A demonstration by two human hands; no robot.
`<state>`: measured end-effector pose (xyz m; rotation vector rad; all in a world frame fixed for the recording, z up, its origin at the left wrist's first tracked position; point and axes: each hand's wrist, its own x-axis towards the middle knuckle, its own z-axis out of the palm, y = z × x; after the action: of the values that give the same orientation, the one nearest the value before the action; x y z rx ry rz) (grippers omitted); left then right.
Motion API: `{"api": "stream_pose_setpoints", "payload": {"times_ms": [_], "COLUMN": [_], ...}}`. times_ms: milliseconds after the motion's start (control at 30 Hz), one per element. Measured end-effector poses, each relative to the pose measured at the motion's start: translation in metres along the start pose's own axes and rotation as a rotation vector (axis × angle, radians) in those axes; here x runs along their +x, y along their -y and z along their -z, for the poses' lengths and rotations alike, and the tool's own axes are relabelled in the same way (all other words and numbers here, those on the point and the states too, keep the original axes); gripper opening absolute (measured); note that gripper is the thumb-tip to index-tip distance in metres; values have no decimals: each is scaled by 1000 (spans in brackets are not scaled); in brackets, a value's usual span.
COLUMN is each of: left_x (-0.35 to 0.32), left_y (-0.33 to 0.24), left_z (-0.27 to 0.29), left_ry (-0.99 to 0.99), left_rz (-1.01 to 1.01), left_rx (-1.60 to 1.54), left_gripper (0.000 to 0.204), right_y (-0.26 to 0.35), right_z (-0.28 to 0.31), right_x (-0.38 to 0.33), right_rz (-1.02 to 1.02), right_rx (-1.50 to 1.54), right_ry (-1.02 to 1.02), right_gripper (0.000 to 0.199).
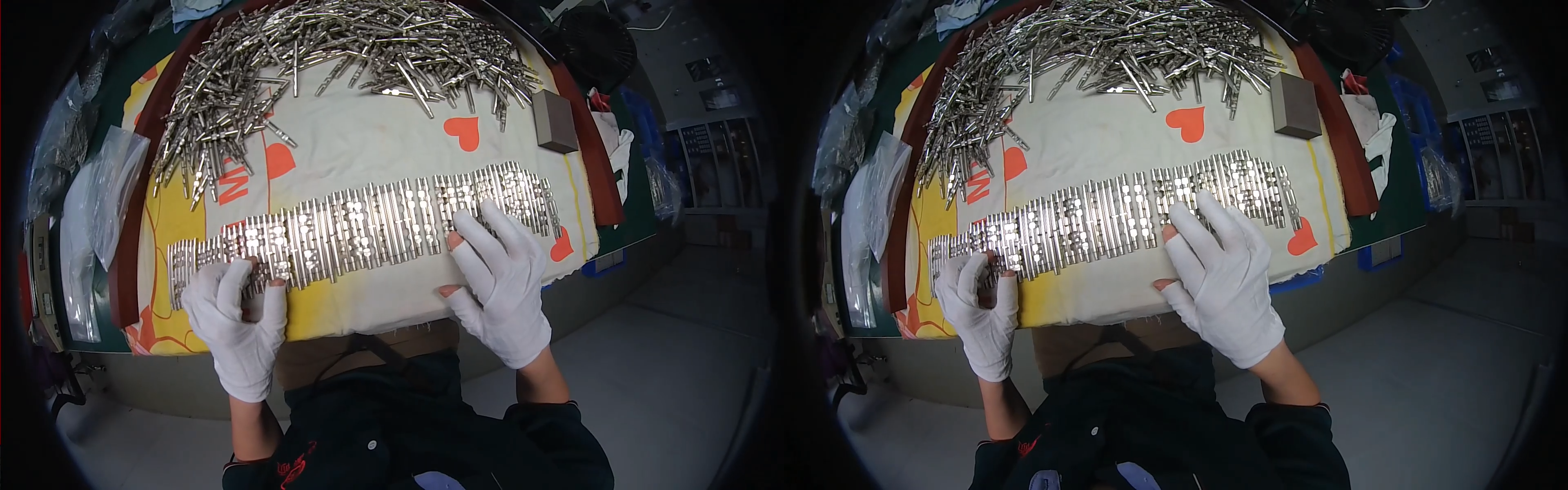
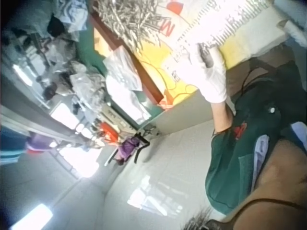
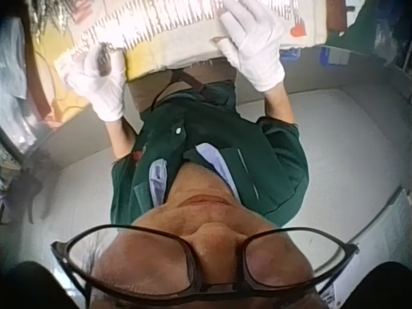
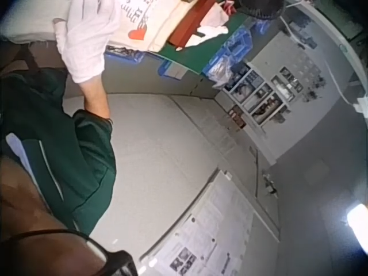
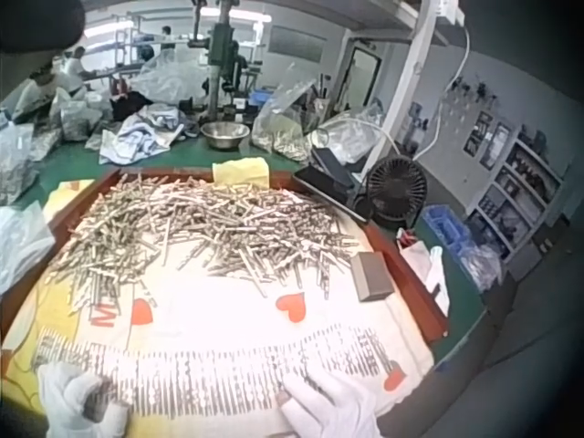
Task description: Sorting small metal terminals and placing them into rows on an alignment strip for packaging.
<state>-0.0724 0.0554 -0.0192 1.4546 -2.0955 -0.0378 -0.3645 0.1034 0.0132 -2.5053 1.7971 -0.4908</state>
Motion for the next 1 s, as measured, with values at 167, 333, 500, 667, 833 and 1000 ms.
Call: {"api": "stream_pose_setpoints", "payload": {"times_ms": [167, 333, 500, 667, 833, 1000], "left_x": [0, 0, 0, 1, 2, 2], "left_y": [-1, -1, -1, -1, -2, -2], "left_z": [-1, 1, 0, 0, 1, 0], "left_ry": [-15, 9, -6, -13, 0, -10], "left_rz": [-7, 12, -2, -13, 0, -14], "left_rx": [-12, -17, -9, -12, -6, -4], "left_gripper": [41, 41, 40, 40, 39, 39], "right_y": [-1, -2, -11, -9, -3, 0], "right_z": [0, -1, -1, -4, -5, -7], "right_x": [-1, -2, -6, -7, -3, 0], "right_rz": [-1, -2, -22, -32, -15, -9], "right_rx": [-7, 13, -10, -25, 2, 25], "right_ry": [5, -25, -96, -62, -44, -6], "right_gripper": [60, 62, 61, 59, 59, 63]}}
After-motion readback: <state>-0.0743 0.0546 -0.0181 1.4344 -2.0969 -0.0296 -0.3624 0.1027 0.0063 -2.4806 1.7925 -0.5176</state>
